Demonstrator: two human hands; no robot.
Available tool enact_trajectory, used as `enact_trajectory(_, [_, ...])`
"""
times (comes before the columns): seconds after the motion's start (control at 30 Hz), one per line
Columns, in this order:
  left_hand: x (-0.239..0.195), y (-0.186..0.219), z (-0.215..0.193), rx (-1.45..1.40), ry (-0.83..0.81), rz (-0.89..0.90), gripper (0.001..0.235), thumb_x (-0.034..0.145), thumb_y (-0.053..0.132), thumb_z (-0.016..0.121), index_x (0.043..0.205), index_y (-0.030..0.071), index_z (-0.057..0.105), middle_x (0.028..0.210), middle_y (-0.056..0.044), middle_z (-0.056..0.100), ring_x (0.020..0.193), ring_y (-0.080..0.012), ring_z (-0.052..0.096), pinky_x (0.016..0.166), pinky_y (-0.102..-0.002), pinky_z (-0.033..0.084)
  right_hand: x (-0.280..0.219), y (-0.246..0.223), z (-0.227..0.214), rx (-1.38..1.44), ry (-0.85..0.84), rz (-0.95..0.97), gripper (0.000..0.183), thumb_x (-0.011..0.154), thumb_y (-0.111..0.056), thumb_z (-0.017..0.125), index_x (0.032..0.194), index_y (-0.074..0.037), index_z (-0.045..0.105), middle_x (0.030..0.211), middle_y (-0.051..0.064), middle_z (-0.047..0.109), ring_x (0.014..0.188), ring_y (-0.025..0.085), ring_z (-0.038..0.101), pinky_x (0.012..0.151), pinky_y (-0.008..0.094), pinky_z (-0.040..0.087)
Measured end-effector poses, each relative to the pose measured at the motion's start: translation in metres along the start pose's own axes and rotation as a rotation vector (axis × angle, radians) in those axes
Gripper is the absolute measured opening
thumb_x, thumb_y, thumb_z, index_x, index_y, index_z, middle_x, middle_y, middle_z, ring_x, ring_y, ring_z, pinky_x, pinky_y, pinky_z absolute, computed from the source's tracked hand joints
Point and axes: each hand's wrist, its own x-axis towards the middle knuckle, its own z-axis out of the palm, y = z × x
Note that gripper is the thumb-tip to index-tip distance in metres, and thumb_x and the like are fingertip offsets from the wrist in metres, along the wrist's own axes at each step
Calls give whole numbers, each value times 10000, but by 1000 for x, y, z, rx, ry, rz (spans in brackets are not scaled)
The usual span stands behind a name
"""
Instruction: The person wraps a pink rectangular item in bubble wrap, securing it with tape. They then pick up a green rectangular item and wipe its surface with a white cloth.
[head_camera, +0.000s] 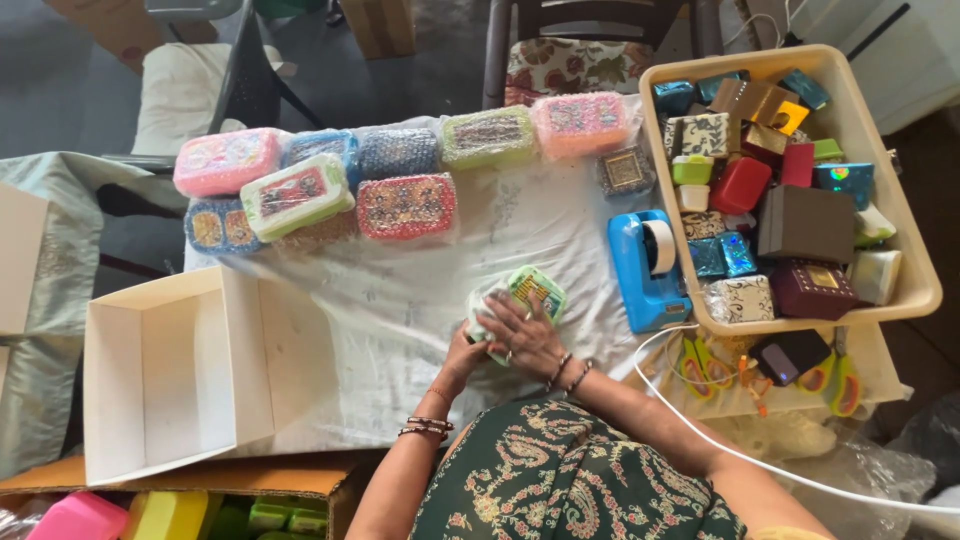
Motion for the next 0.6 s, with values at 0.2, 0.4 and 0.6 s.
enact_trajectory(0.2, [-22,38,21,14,25,-37,601,850,276,805,1357,92,539,1144,-59,692,965,-150,706,795,-333,624,18,70,18,-117,-39,238,551,981,-432,557,1503,-270,485,1633,46,382,1515,265,324,1152,719,143])
enact_trajectory(0.4, [-26,35,23,98,40,39,674,835,213,819,1428,97,519,1145,-59,705,971,-146,695,798,-310,602,-8,64,4,-108,-34,393,530,993,-307,591,1493,-167,486,1624,105,390,1530,294,327,1208,645,178])
enact_trajectory(0.6, [-6,4,6,105,14,72,663,829,181,739,1448,108,512,1174,-32,692,1007,-124,693,832,-286,619,-38,14,-3,81,3,78,644,893,-199,654,1505,-98,482,1570,149,444,1504,287,355,1265,526,208])
